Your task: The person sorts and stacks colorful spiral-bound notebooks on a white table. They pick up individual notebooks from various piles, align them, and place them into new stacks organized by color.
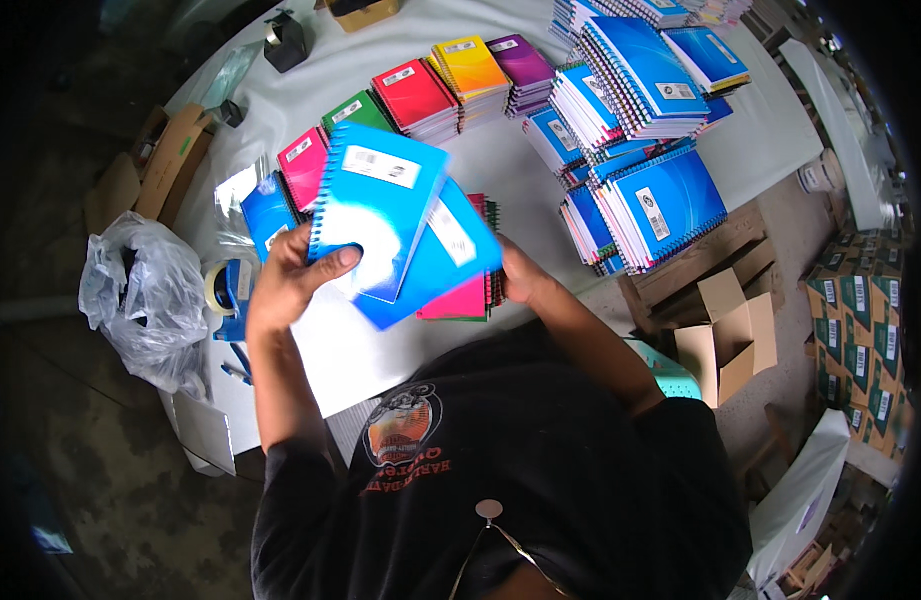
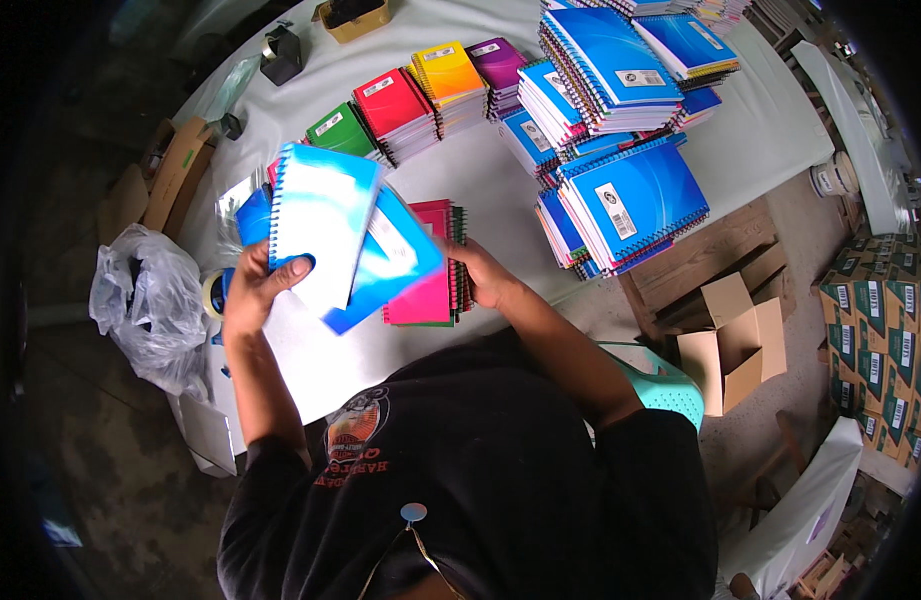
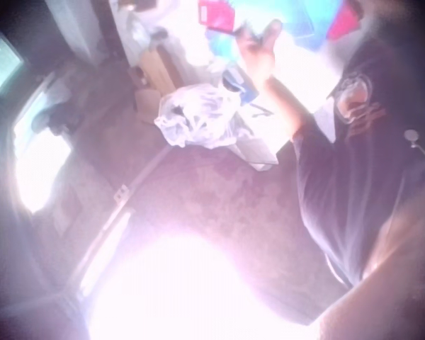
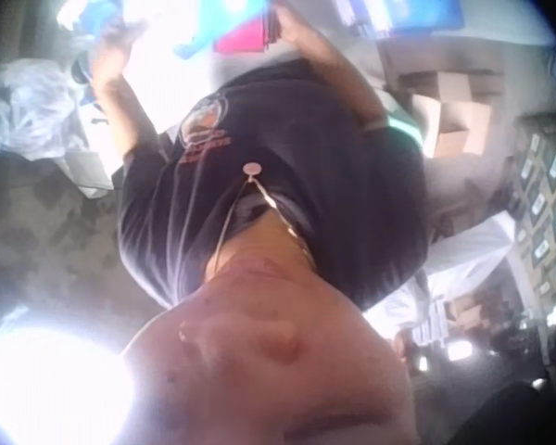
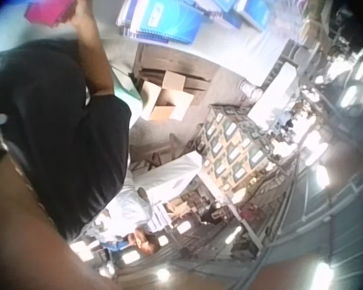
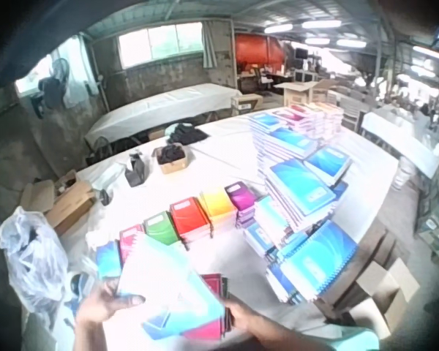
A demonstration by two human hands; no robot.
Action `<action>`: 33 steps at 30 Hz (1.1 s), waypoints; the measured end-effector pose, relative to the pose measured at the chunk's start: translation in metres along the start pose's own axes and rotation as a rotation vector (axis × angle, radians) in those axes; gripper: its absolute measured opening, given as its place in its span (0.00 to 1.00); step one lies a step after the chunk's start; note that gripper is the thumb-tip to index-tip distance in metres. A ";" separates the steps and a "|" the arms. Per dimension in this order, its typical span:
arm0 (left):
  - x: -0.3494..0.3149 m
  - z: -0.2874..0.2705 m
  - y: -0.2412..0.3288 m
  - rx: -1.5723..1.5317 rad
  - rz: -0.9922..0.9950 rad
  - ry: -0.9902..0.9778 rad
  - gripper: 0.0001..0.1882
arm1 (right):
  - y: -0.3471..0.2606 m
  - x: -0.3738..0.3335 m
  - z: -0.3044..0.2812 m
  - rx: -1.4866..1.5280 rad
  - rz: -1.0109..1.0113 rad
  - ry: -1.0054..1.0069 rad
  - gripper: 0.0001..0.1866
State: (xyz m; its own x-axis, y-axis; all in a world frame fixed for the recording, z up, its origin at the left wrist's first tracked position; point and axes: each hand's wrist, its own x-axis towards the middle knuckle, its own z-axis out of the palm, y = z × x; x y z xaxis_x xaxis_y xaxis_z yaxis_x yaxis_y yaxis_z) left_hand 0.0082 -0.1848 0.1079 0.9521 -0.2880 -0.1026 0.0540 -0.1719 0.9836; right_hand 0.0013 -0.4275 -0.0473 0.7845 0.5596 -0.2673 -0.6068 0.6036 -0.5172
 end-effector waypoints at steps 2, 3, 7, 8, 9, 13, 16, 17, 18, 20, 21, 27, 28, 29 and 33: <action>0.026 -0.007 0.019 0.433 -0.017 -0.322 0.13 | -0.003 0.000 0.004 0.062 0.148 0.003 0.30; 0.040 0.003 0.030 0.643 -0.070 -0.464 0.14 | 0.006 0.006 -0.001 -0.015 0.146 0.083 0.32; 0.068 0.025 -0.004 0.564 0.431 -0.178 0.15 | 0.019 0.003 -0.009 0.055 0.220 -0.079 0.33; 0.060 0.021 -0.002 0.448 0.361 -0.060 0.14 | 0.018 -0.001 -0.012 0.059 0.266 -0.110 0.33; 0.050 0.017 -0.001 0.332 0.284 0.045 0.13 | 0.018 -0.005 -0.014 0.072 0.307 -0.135 0.33; -0.003 0.028 -0.021 -0.451 0.135 0.320 0.14 | 0.025 0.000 -0.027 -0.036 0.132 -0.167 0.28; -0.031 0.042 -0.116 0.340 -0.046 0.329 0.29 | 0.026 0.007 -0.011 -0.077 -0.132 -0.099 0.34; -0.031 0.049 -0.118 0.318 -0.186 0.246 0.36 | 0.029 0.010 -0.014 -0.107 -0.196 -0.108 0.36; -0.030 0.054 -0.118 -0.013 -0.225 0.222 0.37 | 0.027 0.007 -0.005 -0.175 -0.247 -0.093 0.39; -0.028 0.056 -0.118 -0.350 -0.204 0.171 0.38 | 0.025 0.004 0.004 -0.343 -0.319 -0.142 0.43; -0.025 0.055 -0.120 -0.359 -0.143 0.140 0.40 | 0.024 0.003 0.004 -0.455 -0.363 -0.165 0.45; -0.018 0.061 -0.149 -0.222 -0.009 0.102 0.47 | 0.012 0.006 -0.016 -0.961 -0.482 -0.171 0.57; -0.017 0.063 -0.153 -0.253 -0.025 0.118 0.47 | 0.021 0.009 -0.016 -0.941 -0.523 -0.120 0.62; -0.015 0.065 -0.157 -0.284 -0.042 0.133 0.47 | 0.028 0.014 -0.017 -0.944 -0.532 -0.100 0.62; -0.013 0.070 -0.157 -0.332 -0.003 0.153 0.46 | 0.038 0.025 -0.012 -0.871 -0.551 -0.101 0.61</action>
State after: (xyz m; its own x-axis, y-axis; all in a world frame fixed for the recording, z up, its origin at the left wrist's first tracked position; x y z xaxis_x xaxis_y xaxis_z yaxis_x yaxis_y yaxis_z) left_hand -0.0336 -0.2196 -0.0559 0.9845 -0.1391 -0.1066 0.1274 0.1503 0.9804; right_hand -0.0010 -0.3977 -0.0836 0.8866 0.3994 0.2332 0.1673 0.1931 -0.9668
